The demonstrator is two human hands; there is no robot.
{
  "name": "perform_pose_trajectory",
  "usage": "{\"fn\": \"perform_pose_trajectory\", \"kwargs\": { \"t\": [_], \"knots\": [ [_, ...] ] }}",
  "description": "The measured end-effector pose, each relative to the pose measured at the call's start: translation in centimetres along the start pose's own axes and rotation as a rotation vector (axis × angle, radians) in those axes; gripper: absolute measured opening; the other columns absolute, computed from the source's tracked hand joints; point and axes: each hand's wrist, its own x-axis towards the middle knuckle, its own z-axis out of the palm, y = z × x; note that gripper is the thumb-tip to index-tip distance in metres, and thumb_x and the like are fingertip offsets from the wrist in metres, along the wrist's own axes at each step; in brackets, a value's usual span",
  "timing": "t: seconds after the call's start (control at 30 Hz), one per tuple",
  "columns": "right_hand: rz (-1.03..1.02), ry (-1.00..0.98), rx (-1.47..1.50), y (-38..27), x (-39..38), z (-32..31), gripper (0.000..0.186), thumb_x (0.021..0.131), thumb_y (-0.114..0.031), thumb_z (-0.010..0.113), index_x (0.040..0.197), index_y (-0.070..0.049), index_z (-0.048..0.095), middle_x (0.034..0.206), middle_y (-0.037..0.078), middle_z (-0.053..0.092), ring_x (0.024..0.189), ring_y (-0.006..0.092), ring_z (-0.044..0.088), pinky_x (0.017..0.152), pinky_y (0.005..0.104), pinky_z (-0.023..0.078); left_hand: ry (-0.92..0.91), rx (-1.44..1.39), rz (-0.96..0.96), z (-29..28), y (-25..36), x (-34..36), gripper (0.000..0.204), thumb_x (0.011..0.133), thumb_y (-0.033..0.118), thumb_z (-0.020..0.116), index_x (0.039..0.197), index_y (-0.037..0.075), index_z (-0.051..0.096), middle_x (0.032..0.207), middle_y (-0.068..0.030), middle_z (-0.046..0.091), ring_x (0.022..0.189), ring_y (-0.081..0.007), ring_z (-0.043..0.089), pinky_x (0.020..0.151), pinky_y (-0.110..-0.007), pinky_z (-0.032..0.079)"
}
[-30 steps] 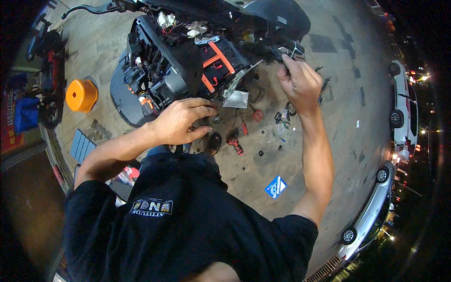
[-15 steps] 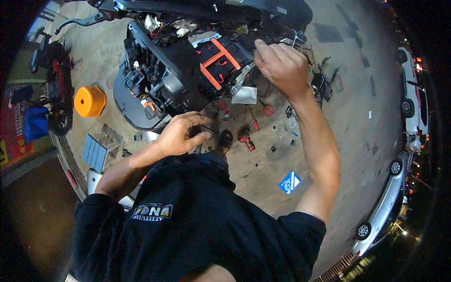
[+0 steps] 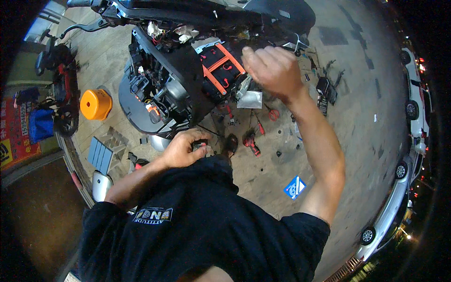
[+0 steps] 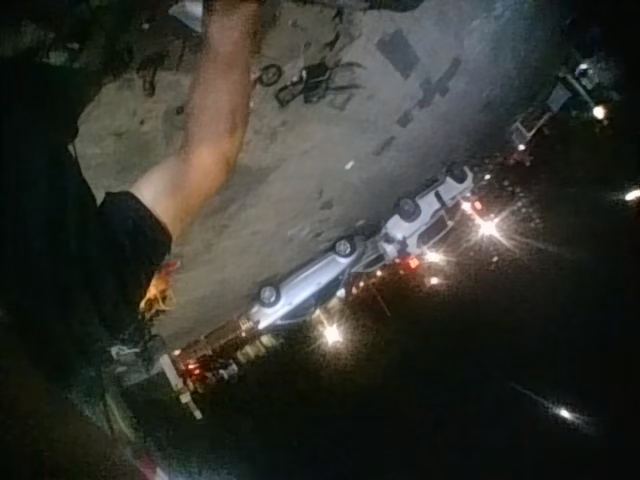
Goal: The person works on the exposed electronics of a scooter, using a wrench to tighten bolts on a black component and adjusting wiring connections. They repeatedly reach for tools and manipulate the internal parts of the scooter's front assembly.
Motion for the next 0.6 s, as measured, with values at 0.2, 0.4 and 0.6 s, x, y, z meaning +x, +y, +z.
{"fn": "perform_pose_trajectory", "kwargs": {
  "t": [0.2, 0.4, 0.6],
  "knots": [
    [-0.030, 0.082, 0.082, -1.7, -0.6, 0.3, 0.020, 0.074, -0.012, 0.062, 0.092, -0.004, 0.060, 0.062, 0.000, 0.049, 0.055, 0.0145, 0.054, 0.048, 0.0278, 0.044, -0.033, 0.061, 0.014, 0.7, -1.4, -0.8, 0.034, 0.079, 0.020, 0.068, 0.105, -0.001, 0.064, 0.105, -0.0188, 0.064, 0.096, -0.0325, 0.063, 0.080, -0.037, 0.051],
    [-0.002, 0.112, 0.166, -3.5, -2.6, 0.3, 0.020, 0.076, -0.009, 0.064, 0.094, -0.003, 0.058, 0.060, -0.001, 0.045, 0.052, 0.0135, 0.051, 0.044, 0.0274, 0.042, -0.089, 0.163, 0.032, 1.6, -2.8, -1.3, 0.034, 0.079, 0.019, 0.068, 0.107, 0.000, 0.063, 0.105, -0.0182, 0.064, 0.096, -0.0326, 0.063, 0.082, -0.038, 0.050],
    [0.060, 0.157, 0.213, -4.8, -5.0, 0.4, 0.022, 0.075, -0.007, 0.065, 0.095, -0.001, 0.057, 0.064, 0.000, 0.047, 0.054, 0.0135, 0.051, 0.044, 0.0271, 0.040, -0.196, 0.058, -0.169, 2.4, -3.1, -1.5, 0.034, 0.082, 0.019, 0.064, 0.109, -0.002, 0.061, 0.104, -0.0197, 0.064, 0.098, -0.0335, 0.062, 0.084, -0.040, 0.050]
  ]
}}
